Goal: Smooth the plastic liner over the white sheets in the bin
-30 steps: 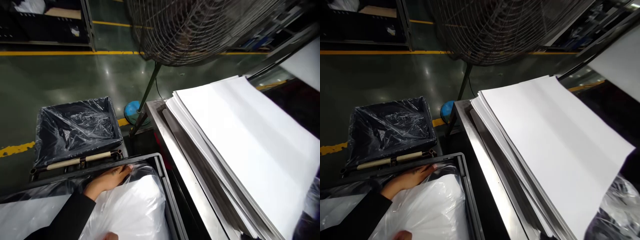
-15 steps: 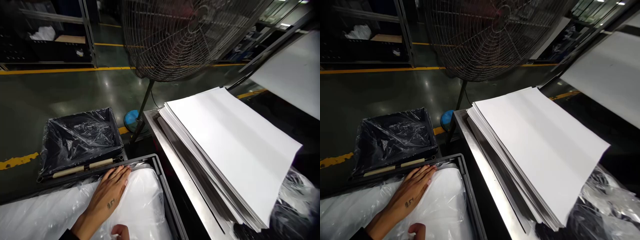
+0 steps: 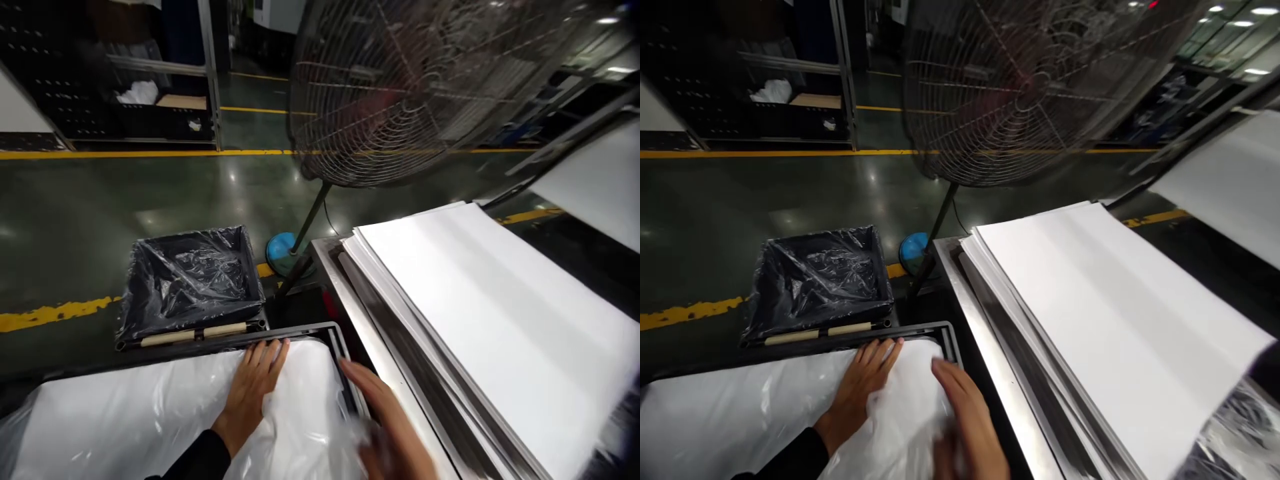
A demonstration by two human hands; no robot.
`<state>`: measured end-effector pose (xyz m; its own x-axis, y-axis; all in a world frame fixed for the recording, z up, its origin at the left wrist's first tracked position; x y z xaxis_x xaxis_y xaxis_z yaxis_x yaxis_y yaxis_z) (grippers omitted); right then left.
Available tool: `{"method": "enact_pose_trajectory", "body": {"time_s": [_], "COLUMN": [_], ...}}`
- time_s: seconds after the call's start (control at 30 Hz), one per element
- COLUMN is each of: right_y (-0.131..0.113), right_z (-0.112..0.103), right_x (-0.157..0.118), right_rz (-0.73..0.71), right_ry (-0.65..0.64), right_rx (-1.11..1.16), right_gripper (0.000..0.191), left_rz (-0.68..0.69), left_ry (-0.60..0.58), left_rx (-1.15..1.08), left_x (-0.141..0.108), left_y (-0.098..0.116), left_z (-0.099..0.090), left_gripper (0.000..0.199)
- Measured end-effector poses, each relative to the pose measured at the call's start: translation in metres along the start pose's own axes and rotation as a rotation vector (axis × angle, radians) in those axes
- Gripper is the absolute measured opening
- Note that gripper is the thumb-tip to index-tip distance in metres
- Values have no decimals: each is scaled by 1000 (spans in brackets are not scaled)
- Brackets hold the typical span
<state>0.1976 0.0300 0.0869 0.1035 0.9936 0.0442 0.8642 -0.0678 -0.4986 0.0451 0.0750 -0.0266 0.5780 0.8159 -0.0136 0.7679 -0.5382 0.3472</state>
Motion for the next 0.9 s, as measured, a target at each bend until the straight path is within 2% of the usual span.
{"method": "enact_pose_trajectory", "body": {"time_s": [0.07, 0.17, 0.23, 0.3, 0.37, 0.43, 0.5, 0.57, 0.77, 0.9], "right_y": [-18, -21, -10, 1, 8, 10, 8, 6, 23, 30], "right_z": [51, 109, 134, 149, 157, 163, 167, 167, 141, 149], "right_x": [20, 33, 32, 29, 27, 29, 31, 30, 12, 4], "right_rz": [-89, -158, -180, -191, -184, -174, -171, -170, -54, -113], "right_ry": [-59, 36, 71, 75, 71, 63, 44, 17, 17, -17], "right_rx": [-125, -308, -318, -288, -263, -246, -233, -225, -254, -295], "right_gripper": [63, 72, 72, 69, 66, 63, 61, 61, 59, 65], "left_rz": [0, -59, -187, -340, -420, -437, -448, -463, -481, -469], "left_ry": [6, 9, 19, 40, 58, 78, 111, 152, 237, 261], "left_rx": [13, 51, 91, 139, 171, 187, 200, 209, 218, 222], "left_x": [-11, -47, -85, -124, -152, -164, -165, -162, -155, -156], "left_y": [-4, -25, -52, -81, -100, -110, -114, -115, -107, -103], "left_z": [-12, -33, -45, -50, -45, -34, -26, -26, -46, -40], "left_gripper": [70, 64, 59, 57, 58, 59, 59, 58, 55, 52]}}
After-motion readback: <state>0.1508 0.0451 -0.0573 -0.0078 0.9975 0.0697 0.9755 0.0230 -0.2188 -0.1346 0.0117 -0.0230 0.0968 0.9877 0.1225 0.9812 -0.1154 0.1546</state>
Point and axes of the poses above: each hand's wrist, its own x-axis towards the middle knuckle, its own z-axis out of the palm, y = z × x, the point moved 10 cm from there along x, towards the middle knuckle, and after that the axes turned 9 degrees about z, right-handed, at the moved point
